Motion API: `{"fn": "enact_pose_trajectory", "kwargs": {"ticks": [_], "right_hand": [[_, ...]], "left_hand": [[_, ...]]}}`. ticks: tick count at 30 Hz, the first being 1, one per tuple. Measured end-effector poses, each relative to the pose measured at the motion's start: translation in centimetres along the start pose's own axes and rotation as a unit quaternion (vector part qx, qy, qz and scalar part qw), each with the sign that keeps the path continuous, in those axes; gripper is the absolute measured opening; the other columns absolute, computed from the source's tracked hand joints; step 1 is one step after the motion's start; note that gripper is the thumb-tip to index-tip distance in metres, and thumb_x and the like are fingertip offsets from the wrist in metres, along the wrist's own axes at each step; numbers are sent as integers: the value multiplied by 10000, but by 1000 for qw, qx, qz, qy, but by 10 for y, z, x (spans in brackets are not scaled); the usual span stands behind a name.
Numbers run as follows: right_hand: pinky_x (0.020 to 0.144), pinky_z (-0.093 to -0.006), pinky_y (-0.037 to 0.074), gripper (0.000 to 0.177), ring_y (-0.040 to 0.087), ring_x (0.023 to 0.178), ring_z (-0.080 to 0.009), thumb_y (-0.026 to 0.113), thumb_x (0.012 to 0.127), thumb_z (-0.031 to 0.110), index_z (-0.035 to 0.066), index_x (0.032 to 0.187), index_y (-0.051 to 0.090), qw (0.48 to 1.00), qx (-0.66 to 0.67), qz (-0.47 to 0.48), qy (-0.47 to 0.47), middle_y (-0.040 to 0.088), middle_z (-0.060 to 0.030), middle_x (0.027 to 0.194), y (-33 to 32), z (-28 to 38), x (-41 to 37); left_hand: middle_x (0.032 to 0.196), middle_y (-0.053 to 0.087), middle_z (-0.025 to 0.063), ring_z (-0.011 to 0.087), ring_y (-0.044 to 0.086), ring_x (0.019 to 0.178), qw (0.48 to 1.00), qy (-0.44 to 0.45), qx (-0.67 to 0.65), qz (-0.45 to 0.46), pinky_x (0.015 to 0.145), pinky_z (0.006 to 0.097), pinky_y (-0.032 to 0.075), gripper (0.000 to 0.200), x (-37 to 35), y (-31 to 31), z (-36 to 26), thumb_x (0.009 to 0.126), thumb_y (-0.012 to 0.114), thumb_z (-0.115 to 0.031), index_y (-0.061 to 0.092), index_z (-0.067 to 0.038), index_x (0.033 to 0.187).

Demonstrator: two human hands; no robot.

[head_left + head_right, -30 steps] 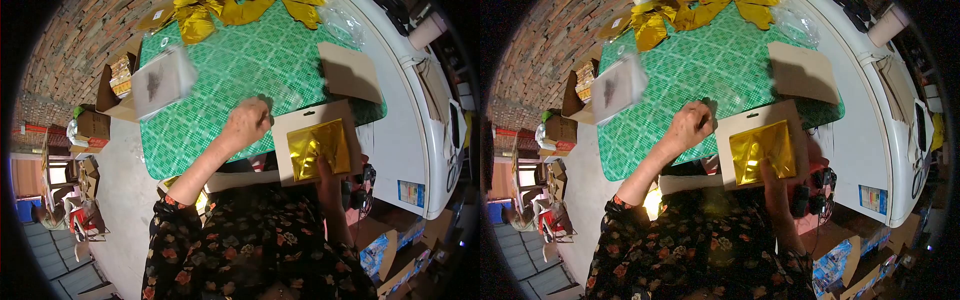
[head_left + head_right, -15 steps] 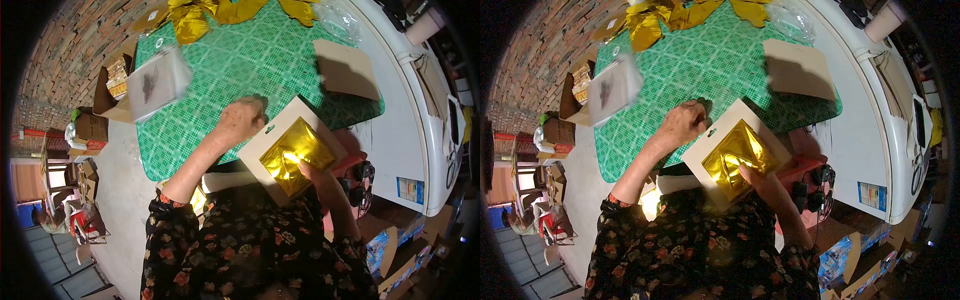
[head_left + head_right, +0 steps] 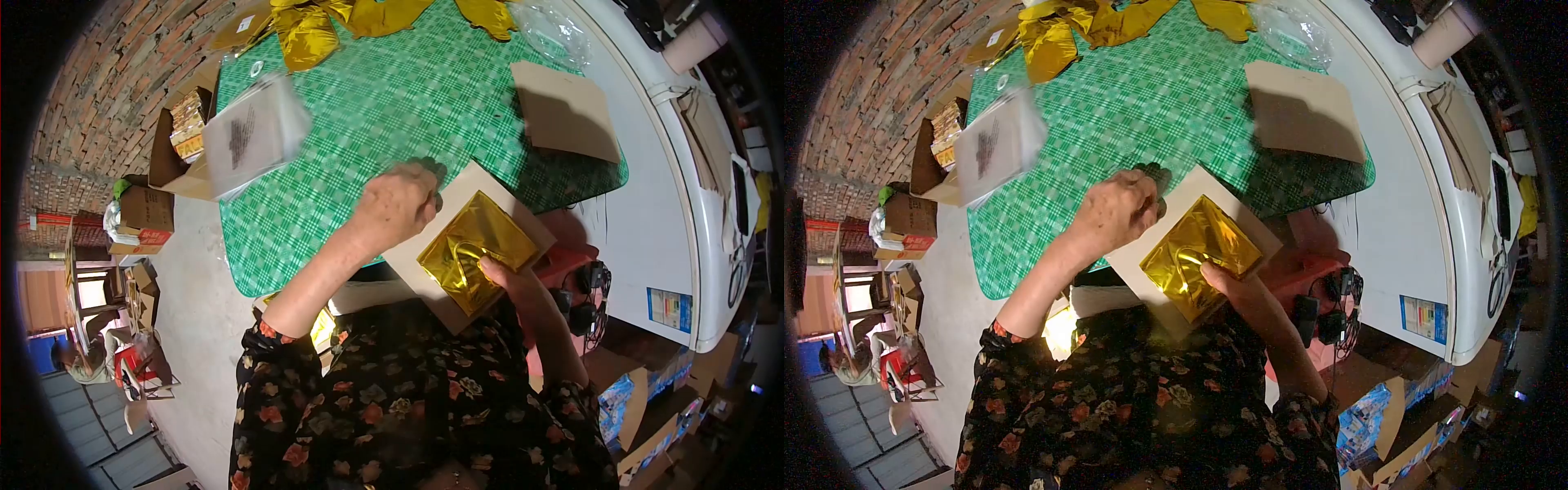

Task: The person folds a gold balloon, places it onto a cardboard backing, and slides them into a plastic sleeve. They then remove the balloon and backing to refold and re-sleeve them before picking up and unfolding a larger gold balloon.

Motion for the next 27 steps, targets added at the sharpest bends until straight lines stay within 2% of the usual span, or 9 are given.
{"fn": "enact_pose_trajectory", "kwargs": {"ticks": [5,8,11,14,17,21,24,27], "right_hand": [[1065,-334,461,481,556,1234,-152,617,1068,232,13,1481,505,1000,3,2,-28,584,-40,1388,1,3,3],[1135,-341,394,533,524,1307,-164,650,1039,241,34,1505,496,999,11,16,-26,572,-53,1424,3,-6,12],[1129,-337,396,504,520,1298,-154,637,1050,230,31,1493,502,993,-16,30,-113,574,-49,1411,2,-22,25],[1133,-343,392,490,515,1303,-153,626,1057,221,26,1489,505,990,-40,34,-134,571,-49,1413,2,-26,27],[1115,-338,411,465,529,1284,-151,617,1062,188,22,1483,509,987,-13,53,-151,577,-44,1406,12,-20,26],[1081,-364,484,418,596,1254,-203,631,1022,36,11,1430,543,987,-3,32,-155,610,-98,1391,13,-30,31],[1076,-352,491,389,607,1237,-189,647,1025,42,7,1405,571,983,-11,52,-176,632,-89,1359,3,-60,46],[1061,-339,505,374,624,1208,-173,668,1025,47,9,1389,589,971,-19,62,-231,656,-80,1321,-1,-79,60]], "left_hand": [[825,641,147,356,673,866,998,41,-14,-41,777,463,571,141,-4,-4,-8,860,707,-143,627,-29,881],[817,637,146,355,670,853,998,36,7,-45,774,462,569,124,-3,4,0,846,697,-126,621,-33,879],[812,636,151,358,668,840,998,31,31,-36,776,465,566,126,-4,1,2,842,674,-121,618,-31,909],[814,639,159,365,668,834,999,35,11,-3,783,473,562,161,-4,-7,-6,842,649,-127,614,-23,960],[830,649,166,370,669,840,999,45,-4,7,789,485,557,203,-2,-13,-12,838,629,-132,608,-20,1006],[863,669,169,373,675,858,998,34,-37,41,785,491,556,260,2,-24,-13,830,627,-144,630,-33,1065],[856,672,169,369,680,850,998,42,43,37,781,477,563,296,5,-19,-8,828,628,-150,639,-31,1098],[824,666,157,366,685,834,996,73,39,-21,774,462,568,246,2,-19,-16,822,635,-153,656,-23,1030]]}}
Point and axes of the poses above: each hand's wrist, its own x-axis towards the middle knuckle, its own y-axis out of the palm, z = x × y, the point moved 3 cm from there along x, towards the middle knuckle
